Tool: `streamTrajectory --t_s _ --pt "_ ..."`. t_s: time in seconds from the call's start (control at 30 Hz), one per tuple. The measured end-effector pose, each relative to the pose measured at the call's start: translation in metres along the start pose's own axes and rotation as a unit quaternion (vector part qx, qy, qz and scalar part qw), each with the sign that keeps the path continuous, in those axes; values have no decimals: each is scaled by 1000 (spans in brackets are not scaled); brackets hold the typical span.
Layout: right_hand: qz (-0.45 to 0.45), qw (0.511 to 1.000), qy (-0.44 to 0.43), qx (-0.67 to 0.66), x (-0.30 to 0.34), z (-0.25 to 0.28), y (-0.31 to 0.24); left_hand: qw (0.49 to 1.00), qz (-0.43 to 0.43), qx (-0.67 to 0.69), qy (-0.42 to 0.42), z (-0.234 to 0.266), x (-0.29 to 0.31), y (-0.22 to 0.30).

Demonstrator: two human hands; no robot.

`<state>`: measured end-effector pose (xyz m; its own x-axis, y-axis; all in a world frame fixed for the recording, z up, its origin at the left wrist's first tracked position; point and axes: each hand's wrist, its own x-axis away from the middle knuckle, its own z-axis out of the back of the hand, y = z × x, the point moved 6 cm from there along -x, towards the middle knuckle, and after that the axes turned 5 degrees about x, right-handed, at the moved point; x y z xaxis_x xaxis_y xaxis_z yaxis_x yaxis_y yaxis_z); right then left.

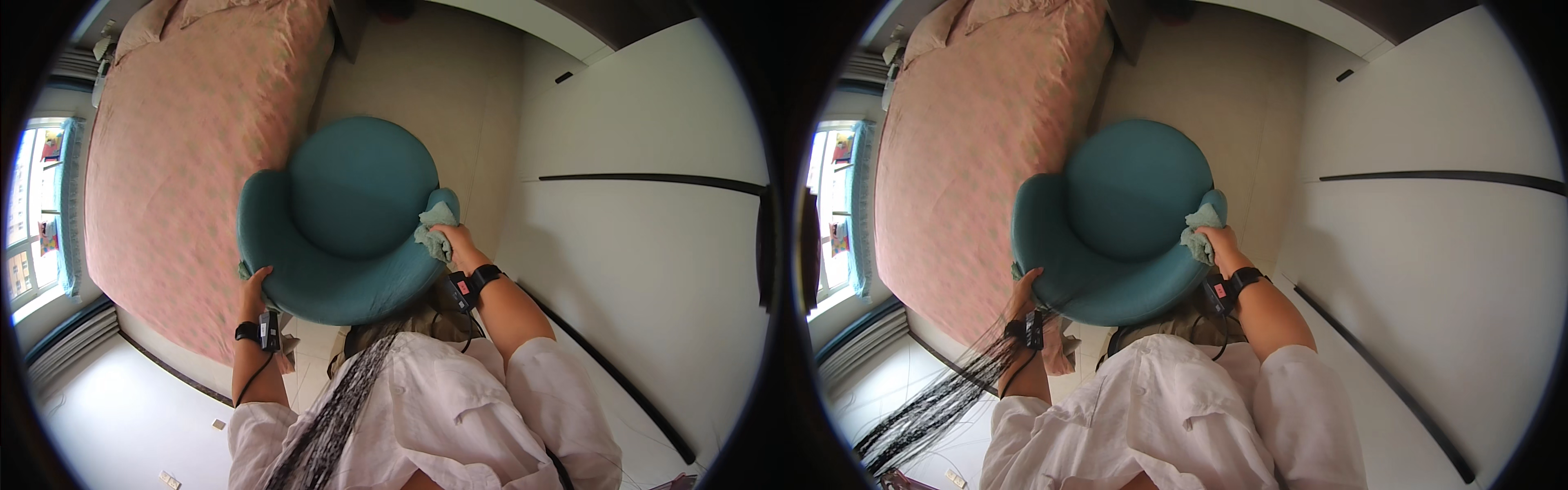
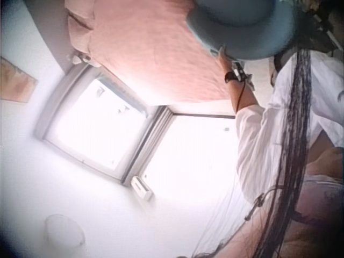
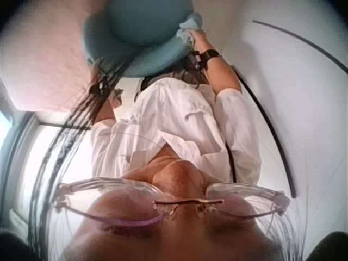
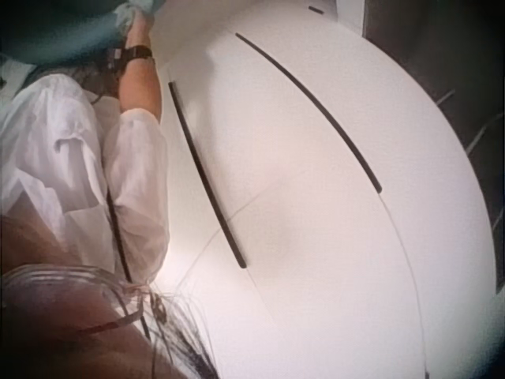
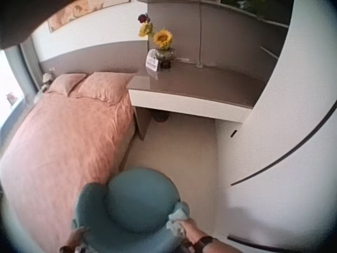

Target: The person arranges flowers in a vase, wipes a desk with a cloth, cleans a chair, moves a table and pillows on a window seat, and wipes a window sill.

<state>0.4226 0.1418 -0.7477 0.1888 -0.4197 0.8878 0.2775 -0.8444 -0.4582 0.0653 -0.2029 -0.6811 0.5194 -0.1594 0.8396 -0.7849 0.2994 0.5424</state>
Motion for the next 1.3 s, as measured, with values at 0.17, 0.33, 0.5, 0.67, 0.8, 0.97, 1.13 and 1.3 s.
streamTrajectory --t_s 0.17,0.33,0.5,0.67,0.8,0.97,1.13,1.3 --pt "5 999 -29 -40 -23 -20 6 999 -54 7 -3 40 -13 10" --pt "-11 995 -16 -93 -15 -14 13 990 -133 -40 25 13 12 26" --pt "4 990 -53 -132 -12 -18 14 985 -165 -41 3 -10 30 53" --pt "46 988 -31 -143 -22 5 9 979 -197 -39 -44 -43 30 74" --pt "72 984 -35 -160 -7 -7 -3 979 -186 -30 -80 -48 11 100" --pt "149 973 -65 -164 29 -19 -30 978 -185 -61 -70 -73 -7 131" --pt "163 971 -21 -174 41 3 -67 973 -171 -62 -143 -124 -16 176" --pt "141 969 13 -204 36 10 -74 979 -136 -98 -114 -151 -28 193"
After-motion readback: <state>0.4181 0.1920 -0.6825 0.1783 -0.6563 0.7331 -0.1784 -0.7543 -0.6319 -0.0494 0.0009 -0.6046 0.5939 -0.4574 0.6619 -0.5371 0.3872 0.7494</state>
